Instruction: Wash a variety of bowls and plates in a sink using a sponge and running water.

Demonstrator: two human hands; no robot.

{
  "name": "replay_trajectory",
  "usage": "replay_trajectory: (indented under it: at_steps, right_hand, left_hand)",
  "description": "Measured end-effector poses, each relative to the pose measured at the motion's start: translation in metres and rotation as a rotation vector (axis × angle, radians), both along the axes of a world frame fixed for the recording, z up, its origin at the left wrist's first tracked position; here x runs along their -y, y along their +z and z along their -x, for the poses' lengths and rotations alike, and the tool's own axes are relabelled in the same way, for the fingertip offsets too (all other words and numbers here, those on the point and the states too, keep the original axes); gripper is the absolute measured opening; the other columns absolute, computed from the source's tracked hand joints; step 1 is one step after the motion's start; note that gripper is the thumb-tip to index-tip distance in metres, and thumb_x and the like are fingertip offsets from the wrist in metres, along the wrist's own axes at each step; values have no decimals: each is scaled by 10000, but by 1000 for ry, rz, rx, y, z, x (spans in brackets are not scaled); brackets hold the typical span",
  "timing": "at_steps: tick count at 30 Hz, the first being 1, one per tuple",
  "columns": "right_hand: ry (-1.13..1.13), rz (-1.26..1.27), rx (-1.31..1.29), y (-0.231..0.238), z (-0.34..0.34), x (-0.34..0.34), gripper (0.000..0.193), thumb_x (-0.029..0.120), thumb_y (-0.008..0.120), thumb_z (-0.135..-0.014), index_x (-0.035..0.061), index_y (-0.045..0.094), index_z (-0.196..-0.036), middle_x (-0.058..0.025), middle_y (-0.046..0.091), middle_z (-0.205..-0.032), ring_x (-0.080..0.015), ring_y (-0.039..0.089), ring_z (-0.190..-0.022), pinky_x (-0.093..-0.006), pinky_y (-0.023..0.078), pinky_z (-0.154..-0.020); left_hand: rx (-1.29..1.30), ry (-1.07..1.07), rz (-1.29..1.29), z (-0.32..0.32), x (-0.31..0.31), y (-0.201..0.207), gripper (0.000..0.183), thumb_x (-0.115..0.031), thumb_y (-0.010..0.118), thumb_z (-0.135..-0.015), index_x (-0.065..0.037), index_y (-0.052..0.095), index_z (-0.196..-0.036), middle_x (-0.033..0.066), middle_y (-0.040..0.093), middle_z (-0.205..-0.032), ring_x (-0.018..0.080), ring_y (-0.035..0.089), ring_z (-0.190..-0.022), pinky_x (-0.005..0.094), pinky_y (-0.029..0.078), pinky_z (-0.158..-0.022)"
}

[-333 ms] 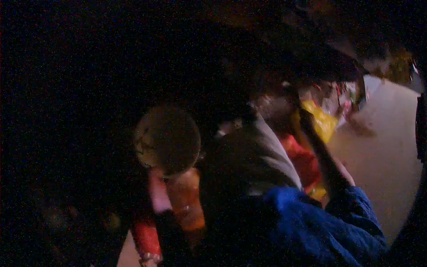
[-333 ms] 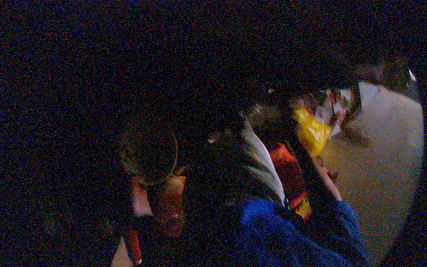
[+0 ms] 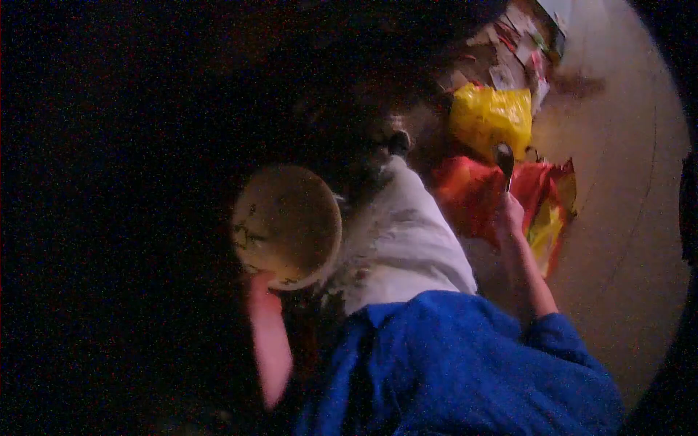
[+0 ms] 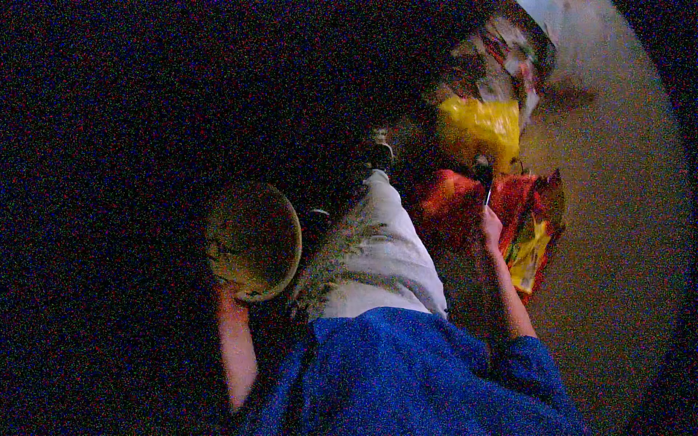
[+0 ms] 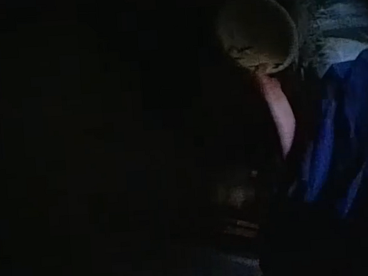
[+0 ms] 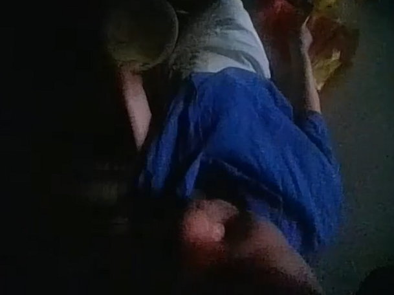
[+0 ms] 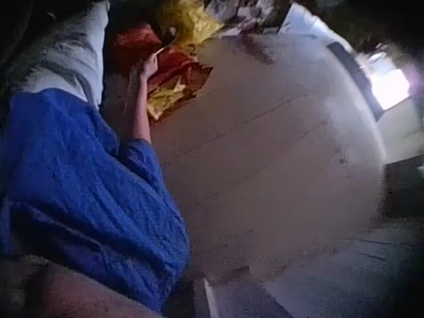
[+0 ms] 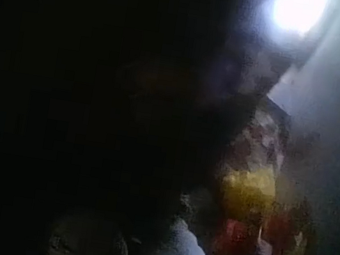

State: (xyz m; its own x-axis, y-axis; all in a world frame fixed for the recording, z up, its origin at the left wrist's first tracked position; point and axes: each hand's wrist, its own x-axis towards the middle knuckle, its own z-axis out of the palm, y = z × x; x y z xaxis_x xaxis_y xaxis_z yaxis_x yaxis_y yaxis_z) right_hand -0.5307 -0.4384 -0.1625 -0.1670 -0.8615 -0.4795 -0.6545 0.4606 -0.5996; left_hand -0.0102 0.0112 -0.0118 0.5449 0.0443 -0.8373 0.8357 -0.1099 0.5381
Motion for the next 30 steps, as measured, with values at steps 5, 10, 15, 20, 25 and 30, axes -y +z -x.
replay_trajectory:
  at_steps: [5, 10, 15, 20, 25, 30]
  right_hand:
    - [-219, -196, 335, 120, -123, -33, 230, 402, 504, -1004, 198, 570, -922, 78, 377, -614, -72, 346, -449, -246, 283, -389]
    - [-145, -326, 268, 164, -148, -73, 326, 395, 490, -1018, 137, 586, -1193, 37, 448, -630, -83, 416, -454, -268, 372, -376]
    - [-249, -418, 381, 268, -225, 14, 195, 327, 480, -1033, 175, 562, -1123, 84, 342, -608, -39, 298, -451, -214, 266, -377]
    - [-356, -365, 552, 335, -241, 126, 215, 300, 472, -1037, 177, 557, -1191, 96, 320, -600, -22, 294, -445, -197, 242, -370]
    - [-455, -221, 661, 364, -232, 232, 414, 278, 519, -1022, 121, 493, -1404, 82, 341, -589, -32, 302, -418, -219, 246, -347]
    - [-634, -112, 634, 373, -287, 361, 338, 254, 511, -1020, 109, 527, -1325, 94, 314, -568, -34, 288, -403, -230, 226, -331]
  left_hand:
    - [94, -102, 105, 15, 6, 14, 716, 71, 579, -678, -85, 482, -1370, 99, 569, -1293, 326, 540, -1192, 475, 473, -1016]
    - [-100, -120, 40, 30, 18, 38, 770, 114, 539, -627, 19, 458, -1386, 166, 543, -1352, 309, 533, -1239, 427, 411, -1087]
    - [-62, -311, 73, -29, 190, 93, 688, 115, 509, -641, 69, 495, -1328, 182, 580, -1297, 305, 580, -1179, 395, 467, -1021]
    - [24, -426, 215, -63, 377, 147, 579, 83, 514, -649, 88, 553, -1227, 165, 631, -1184, 285, 622, -1082, 371, 503, -948]
    - [-5, -507, 302, -95, 523, 201, 517, 57, 529, -657, 95, 576, -1171, 173, 641, -1125, 287, 641, -1014, 367, 521, -903]
    - [-25, -541, 387, -171, 694, 211, 494, 53, 540, -653, 116, 581, -1140, 181, 648, -1075, 290, 658, -957, 375, 542, -855]
